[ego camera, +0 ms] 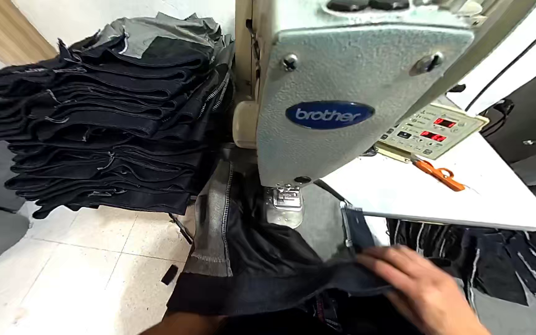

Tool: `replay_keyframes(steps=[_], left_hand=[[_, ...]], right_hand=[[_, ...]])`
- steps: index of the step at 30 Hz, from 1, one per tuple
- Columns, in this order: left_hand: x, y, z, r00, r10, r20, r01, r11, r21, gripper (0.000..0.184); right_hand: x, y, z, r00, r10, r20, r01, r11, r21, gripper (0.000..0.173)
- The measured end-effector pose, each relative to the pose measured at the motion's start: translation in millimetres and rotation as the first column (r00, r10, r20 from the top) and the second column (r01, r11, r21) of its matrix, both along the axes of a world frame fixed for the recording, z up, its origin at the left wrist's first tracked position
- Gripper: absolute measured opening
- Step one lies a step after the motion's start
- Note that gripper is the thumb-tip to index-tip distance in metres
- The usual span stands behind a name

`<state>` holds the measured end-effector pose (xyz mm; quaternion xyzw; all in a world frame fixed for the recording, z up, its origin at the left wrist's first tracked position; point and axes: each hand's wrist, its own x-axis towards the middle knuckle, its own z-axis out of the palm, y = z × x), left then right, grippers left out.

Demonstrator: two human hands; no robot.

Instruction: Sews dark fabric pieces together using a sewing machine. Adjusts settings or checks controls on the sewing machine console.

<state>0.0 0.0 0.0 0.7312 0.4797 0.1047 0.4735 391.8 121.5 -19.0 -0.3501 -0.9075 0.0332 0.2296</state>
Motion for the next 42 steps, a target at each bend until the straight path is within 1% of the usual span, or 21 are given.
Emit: replay_keyframes(steps=[1,3,4,5,7,10,11,13,15,17,19,21,23,26,28,30,34,37,39,40,42], left_hand=[[17,7,6,0.996,-0.089,-0.031,0.094,0.94,0.327,0.032],[26,21,8,0.973,0.0,-0.23,0.206,0.444,0.872,0.031],[16,23,17,0.951,0.181,-0.25,0.197,0.266,0.944,0.029],[3,25,29,0.91,0.346,-0.23,0.162,0.215,0.963,0.028],[-26,32,44,0.853,0.455,-0.255,0.09,0.352,0.932,0.035],[-52,50,51,0.982,0.104,-0.159,0.023,0.766,0.642,0.045],[-46,63,50,0.992,0.021,-0.125,0.055,0.815,0.577,0.041],[-17,93,32,0.957,-0.065,-0.282,0.198,0.857,0.475,0.041],[10,109,-9,0.882,-0.291,-0.371,0.356,0.926,0.121,0.05],[30,111,-39,0.825,-0.519,-0.222,0.475,0.851,-0.224,0.051],[36,118,-34,0.797,-0.589,-0.131,0.541,0.793,-0.279,0.043],[19,117,-7,0.937,-0.349,-0.025,0.349,0.937,0.002,0.037],[0,106,28,0.994,-0.059,0.091,0.04,0.978,0.205,0.047],[-2,84,35,0.966,0.185,-0.181,-0.02,0.75,0.661,0.048],[4,80,20,0.929,0.356,-0.104,-0.123,0.56,0.819,0.026],[2,81,31,0.91,0.408,0.067,-0.301,0.542,0.785,0.035],[-11,118,35,0.874,0.484,0.043,-0.453,0.779,0.432,0.045],[5,199,16,0.835,0.547,0.059,-0.525,0.76,0.384,0.032],[14,263,-22,0.816,0.55,0.179,-0.546,0.629,0.554,0.023],[18,284,-37,0.796,0.551,0.25,-0.592,0.624,0.51,0.029],[26,290,-45,0.713,0.589,0.38,-0.681,0.711,0.176,0.041]], right_hand=[[-1,5,5,0.998,-0.015,-0.06,0.018,0.998,0.054,0.028],[-17,14,13,0.974,0.065,-0.218,-0.042,0.993,0.108,0.029],[-29,15,17,0.955,0.131,-0.268,-0.105,0.988,0.109,0.029],[-42,12,20,0.937,0.204,-0.284,-0.181,0.978,0.105,0.029],[-66,1,26,0.911,0.347,-0.223,-0.338,0.938,0.076,0.026],[-89,-12,34,0.825,0.559,-0.088,-0.562,0.827,-0.022,0.025],[-92,-13,34,0.799,0.596,-0.075,-0.6,0.799,-0.042,0.025],[-90,-14,40,0.78,0.62,-0.086,-0.625,0.778,-0.06,0.026],[-82,-16,46,0.811,0.575,-0.11,-0.583,0.81,-0.064,0.025],[-71,-14,35,0.863,0.478,-0.161,-0.492,0.869,-0.053,0.024],[-57,-7,17,0.92,0.287,-0.266,-0.314,0.947,-0.064,0.031],[-42,5,7,0.924,0.026,-0.382,-0.083,0.987,-0.136,0.04],[-35,18,6,0.884,-0.18,-0.432,0.091,0.972,-0.219,0.043],[-44,32,14,0.848,-0.294,-0.441,0.188,0.944,-0.27,0.038],[-52,38,20,0.84,-0.267,-0.473,0.112,0.937,-0.33,0.03],[-54,42,24,0.856,-0.231,-0.462,-0.028,0.872,-0.488,0.026],[-64,54,19,0.856,-0.401,-0.326,-0.043,0.573,-0.819,0.017],[-91,102,17,0.785,-0.519,-0.339,0.143,0.684,-0.716,0.013],[-99,145,0,0.774,-0.506,-0.381,0.245,0.793,-0.557,0.017],[-98,164,-12,0.759,-0.529,-0.38,0.256,0.779,-0.572,0.02],[-92,173,-25,0.752,-0.588,-0.298,0.214,0.645,-0.734,0.024]])
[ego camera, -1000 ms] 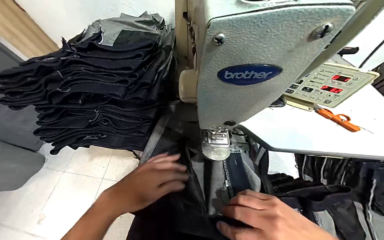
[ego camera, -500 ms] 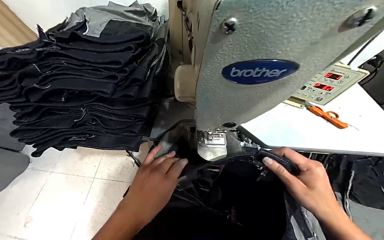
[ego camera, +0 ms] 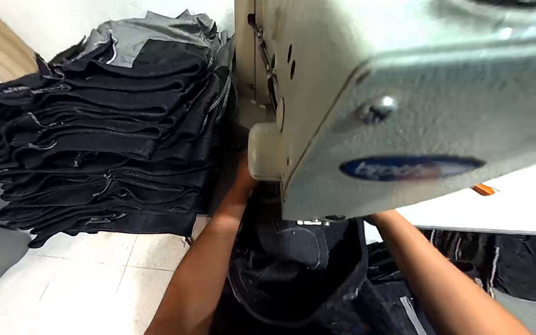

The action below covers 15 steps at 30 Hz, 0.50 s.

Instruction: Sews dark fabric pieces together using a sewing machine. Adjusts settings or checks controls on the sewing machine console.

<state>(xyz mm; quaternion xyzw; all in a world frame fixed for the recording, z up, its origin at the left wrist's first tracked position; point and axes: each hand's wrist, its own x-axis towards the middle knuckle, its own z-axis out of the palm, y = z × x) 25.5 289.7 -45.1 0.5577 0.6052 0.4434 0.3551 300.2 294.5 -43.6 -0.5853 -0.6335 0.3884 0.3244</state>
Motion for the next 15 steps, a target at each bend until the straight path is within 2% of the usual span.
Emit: replay_keyframes(steps=[1,3,5,6,7,9,10,11,13,15], left_hand=[[2,-17,-1,0.99,-0.012,0.14,0.026,0.995,-0.1,0.043],[4,-70,0,0.959,-0.075,0.273,0.125,0.978,-0.169,0.036],[7,-108,2,0.935,-0.203,0.29,0.216,0.976,-0.013,0.029],[4,-116,2,0.923,-0.293,0.251,0.287,0.956,0.06,0.033],[-1,-119,5,0.928,-0.343,0.148,0.333,0.939,0.088,0.038],[-11,-116,22,0.921,-0.307,-0.241,0.346,0.928,0.138,0.043],[-14,-115,34,0.871,-0.236,-0.431,0.347,0.916,0.2,0.041],[-13,-116,45,0.805,-0.151,-0.573,0.355,0.898,0.261,0.036],[-5,-123,62,0.708,-0.04,-0.705,0.369,0.872,0.321,0.027],[-1,-129,70,0.715,-0.127,-0.688,0.356,0.913,0.201,0.035]], right_hand=[[3,-13,-9,1.0,0.004,-0.024,-0.006,0.995,-0.103,0.021],[3,-62,-4,0.981,0.092,-0.169,-0.131,0.962,-0.238,0.023],[7,-102,-17,0.929,0.234,-0.286,-0.271,0.958,-0.098,0.027],[10,-111,-25,0.911,0.28,-0.303,-0.298,0.955,-0.015,0.029],[14,-116,-29,0.926,0.289,-0.245,-0.28,0.957,0.071,0.034],[18,-115,-18,0.97,0.22,0.105,-0.243,0.909,0.34,0.047],[18,-114,-6,0.948,0.134,0.289,-0.269,0.822,0.503,0.048],[16,-117,7,0.915,0.063,0.398,-0.32,0.715,0.622,0.038],[12,-135,30,0.86,0.04,0.509,-0.453,0.519,0.725,0.017],[5,-157,37,0.763,0.181,0.621,-0.634,0.395,0.665,0.021]])
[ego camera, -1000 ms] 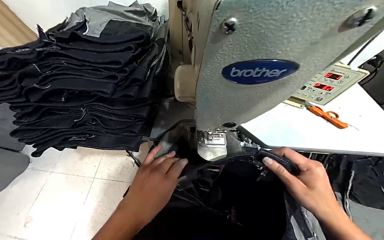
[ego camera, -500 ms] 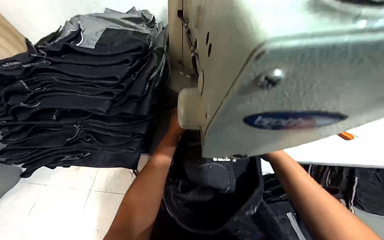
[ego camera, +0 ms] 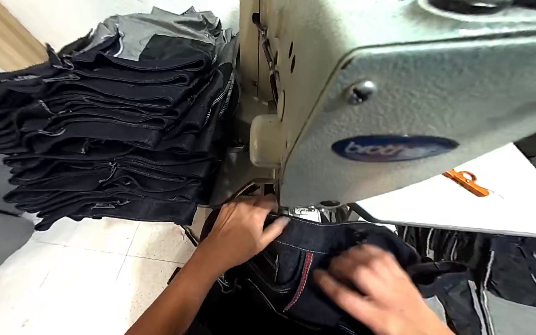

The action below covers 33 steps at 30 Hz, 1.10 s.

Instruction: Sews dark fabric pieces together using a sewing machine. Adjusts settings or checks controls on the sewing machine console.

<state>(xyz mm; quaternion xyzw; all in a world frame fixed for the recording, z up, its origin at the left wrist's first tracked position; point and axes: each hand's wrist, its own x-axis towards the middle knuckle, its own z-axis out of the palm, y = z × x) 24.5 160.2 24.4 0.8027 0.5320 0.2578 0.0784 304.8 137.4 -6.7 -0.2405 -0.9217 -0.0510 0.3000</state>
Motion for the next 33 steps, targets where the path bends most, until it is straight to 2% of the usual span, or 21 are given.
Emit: replay_keyframes(steps=[2,5,8,11,15,17,19,21,22,24,27,29,30,32,33], left_hand=[[-3,2,1,0.994,0.025,0.11,0.003,0.969,-0.246,0.047],[-5,7,1,0.976,0.061,0.207,0.021,0.928,-0.371,0.043],[-5,7,-1,0.955,0.084,0.284,0.037,0.918,-0.396,0.038],[-5,7,0,0.947,0.063,0.315,0.061,0.928,-0.367,0.035],[-4,7,3,0.942,0.075,0.326,0.057,0.924,-0.378,0.032],[-4,7,0,0.935,0.078,0.345,0.061,0.925,-0.376,0.031],[-4,9,-1,0.929,0.072,0.364,0.072,0.928,-0.367,0.029],[-4,9,-1,0.928,0.076,0.365,0.073,0.923,-0.377,0.029],[-5,10,0,0.93,0.075,0.359,0.077,0.917,-0.391,0.03],[-5,11,-1,0.934,0.067,0.35,0.088,0.909,-0.407,0.031],[-6,12,-3,0.938,0.055,0.343,0.095,0.909,-0.405,0.031],[-4,9,1,0.952,0.072,0.296,0.039,0.935,-0.353,0.034],[-2,5,5,0.966,0.093,0.241,-0.024,0.962,-0.273,0.038],[6,-7,8,0.98,0.164,0.11,-0.164,0.986,-0.004,0.05],[12,-15,11,0.974,0.21,0.089,-0.218,0.972,0.091,0.047]], right_hand=[[-10,-8,-8,0.989,0.119,0.088,-0.122,0.992,0.021,0.028],[-17,-5,-9,0.992,0.109,0.061,-0.113,0.991,0.065,0.035],[-17,6,8,0.997,-0.002,-0.075,0.012,0.99,0.14,0.034],[-12,24,21,0.975,-0.117,-0.187,0.155,0.968,0.198,0.026],[-21,33,33,0.976,-0.122,-0.18,0.153,0.974,0.167,0.023],[-31,30,35,0.967,-0.106,-0.23,0.118,0.992,0.04,0.021],[-39,27,35,0.94,-0.142,-0.309,0.076,0.973,-0.216,0.02],[-40,29,31,0.921,-0.189,-0.342,-0.014,0.858,-0.513,0.016],[-39,32,29,0.917,-0.209,-0.339,-0.042,0.795,-0.605,0.014],[-37,37,27,0.923,-0.226,-0.31,-0.032,0.76,-0.649,0.011],[-39,41,32,0.942,-0.232,-0.244,0.095,0.878,-0.468,0.009],[-42,46,34,0.956,-0.202,-0.215,0.124,0.936,-0.328,0.013],[-42,48,34,0.96,-0.185,-0.209,0.118,0.947,-0.298,0.013],[-42,51,33,0.965,-0.15,-0.215,0.086,0.956,-0.28,0.012],[-42,52,33,0.965,-0.142,-0.22,0.08,0.96,-0.269,0.012]])
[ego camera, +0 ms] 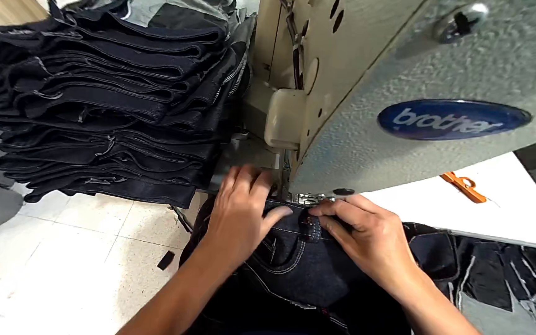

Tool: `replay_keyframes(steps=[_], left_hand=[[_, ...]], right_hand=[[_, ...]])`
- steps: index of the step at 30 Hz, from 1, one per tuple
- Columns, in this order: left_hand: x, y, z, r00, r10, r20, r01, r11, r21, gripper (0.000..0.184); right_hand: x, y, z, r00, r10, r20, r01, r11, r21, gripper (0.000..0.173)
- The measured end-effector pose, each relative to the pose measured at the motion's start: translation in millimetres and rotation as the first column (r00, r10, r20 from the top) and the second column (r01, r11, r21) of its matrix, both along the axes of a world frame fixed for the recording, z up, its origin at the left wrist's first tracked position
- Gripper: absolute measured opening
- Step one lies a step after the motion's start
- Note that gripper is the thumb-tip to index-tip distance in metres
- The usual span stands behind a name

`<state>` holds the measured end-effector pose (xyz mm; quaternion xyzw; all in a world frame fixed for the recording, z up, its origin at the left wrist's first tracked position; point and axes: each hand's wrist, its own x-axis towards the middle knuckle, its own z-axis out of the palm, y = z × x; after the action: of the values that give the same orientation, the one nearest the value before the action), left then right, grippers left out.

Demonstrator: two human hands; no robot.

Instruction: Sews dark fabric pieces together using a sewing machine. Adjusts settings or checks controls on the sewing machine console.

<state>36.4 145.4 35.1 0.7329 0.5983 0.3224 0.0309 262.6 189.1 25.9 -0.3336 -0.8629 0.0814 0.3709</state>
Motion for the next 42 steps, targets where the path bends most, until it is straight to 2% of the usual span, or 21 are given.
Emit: replay_keyframes(steps=[1,2,3,4,6,8,11,13,15,16,17,19,20,21,22,24,26,28,32,38,42], left_hand=[[8,-10,5,0.999,0.037,0.014,-0.037,0.999,-0.003,0.04],[15,-22,10,0.993,0.024,0.114,-0.012,0.994,-0.105,0.033],[22,-32,15,0.952,-0.007,0.306,0.095,0.957,-0.275,0.032],[27,-38,16,0.855,-0.005,0.519,0.247,0.884,-0.398,0.033],[38,-41,6,0.608,0.094,0.788,0.406,0.816,-0.411,0.025],[44,-40,-4,0.485,0.153,0.861,0.386,0.846,-0.368,0.02],[50,-38,-13,0.485,0.139,0.864,0.297,0.903,-0.312,0.014],[53,-38,-13,0.484,0.167,0.859,0.256,0.912,-0.322,0.009],[52,-37,-11,0.516,0.191,0.835,0.249,0.899,-0.36,0.013],[50,-38,-13,0.571,0.161,0.805,0.242,0.904,-0.352,0.016],[48,-38,-17,0.668,0.087,0.739,0.211,0.93,-0.3,0.019],[39,-38,-34,0.91,-0.07,0.408,0.08,0.997,-0.006,0.027],[32,-35,-42,0.969,-0.118,0.216,0.076,0.978,0.193,0.025],[26,-31,-45,0.983,-0.173,0.062,0.143,0.932,0.334,0.018],[21,-28,-44,0.971,-0.224,-0.08,0.237,0.893,0.383,0.013],[16,-18,-42,0.923,-0.295,-0.246,0.372,0.849,0.376,0.02],[13,-11,-45,0.904,-0.346,-0.25,0.417,0.846,0.334,0.026],[11,-8,-45,0.909,-0.356,-0.217,0.41,0.857,0.313,0.029],[17,-11,-43,0.943,-0.281,-0.181,0.325,0.899,0.295,0.029],[27,-13,-36,0.964,-0.2,-0.173,0.241,0.935,0.259,0.029],[25,-13,-36,0.963,-0.226,-0.144,0.255,0.938,0.233,0.029]], right_hand=[[0,0,0,1.0,-0.003,-0.002,0.003,1.0,0.011,0.012],[-1,-1,-1,1.0,-0.013,-0.004,0.013,1.0,0.022,0.012],[-1,-1,-1,1.0,-0.022,-0.008,0.022,0.999,0.031,0.012],[-2,-2,-2,1.0,-0.03,-0.011,0.03,0.999,0.043,0.012],[-3,-3,-6,0.999,-0.037,-0.021,0.039,0.997,0.066,0.012],[-4,-4,-12,0.998,-0.036,-0.048,0.041,0.994,0.103,0.011],[-5,-8,-20,0.999,-0.023,-0.038,0.029,0.985,0.17,0.01],[-3,-13,-20,1.0,-0.003,0.03,-0.003,0.982,0.189,0.018],[-1,-18,-19,0.996,-0.001,0.084,-0.013,0.985,0.17,0.025],[1,-20,-19,0.995,-0.007,0.096,-0.008,0.988,0.152,0.027],[2,-21,-19,0.995,-0.012,0.098,-0.001,0.991,0.133,0.029],[5,-21,-19,0.995,-0.02,0.096,0.011,0.996,0.092,0.031],[6,-20,-19,0.996,-0.022,0.09,0.015,0.997,0.073,0.033],[7,-19,-20,0.996,-0.023,0.084,0.018,0.998,0.052,0.034],[8,-18,-21,0.997,-0.029,0.077,0.027,0.999,0.037,0.035],[10,-14,-23,0.998,-0.039,0.055,0.039,0.999,0.008,0.036],[16,-8,-25,1.0,-0.02,0.006,0.02,0.998,-0.063,0.033],[25,-1,-27,0.999,-0.02,-0.035,0.014,0.987,-0.163,0.022],[30,7,-35,0.994,-0.114,0.007,0.111,0.959,-0.261,0.045],[21,12,-30,0.984,-0.176,0.007,0.175,0.976,-0.13,0.044],[24,11,-31,0.985,-0.171,0.019,0.172,0.976,-0.134,0.045]])
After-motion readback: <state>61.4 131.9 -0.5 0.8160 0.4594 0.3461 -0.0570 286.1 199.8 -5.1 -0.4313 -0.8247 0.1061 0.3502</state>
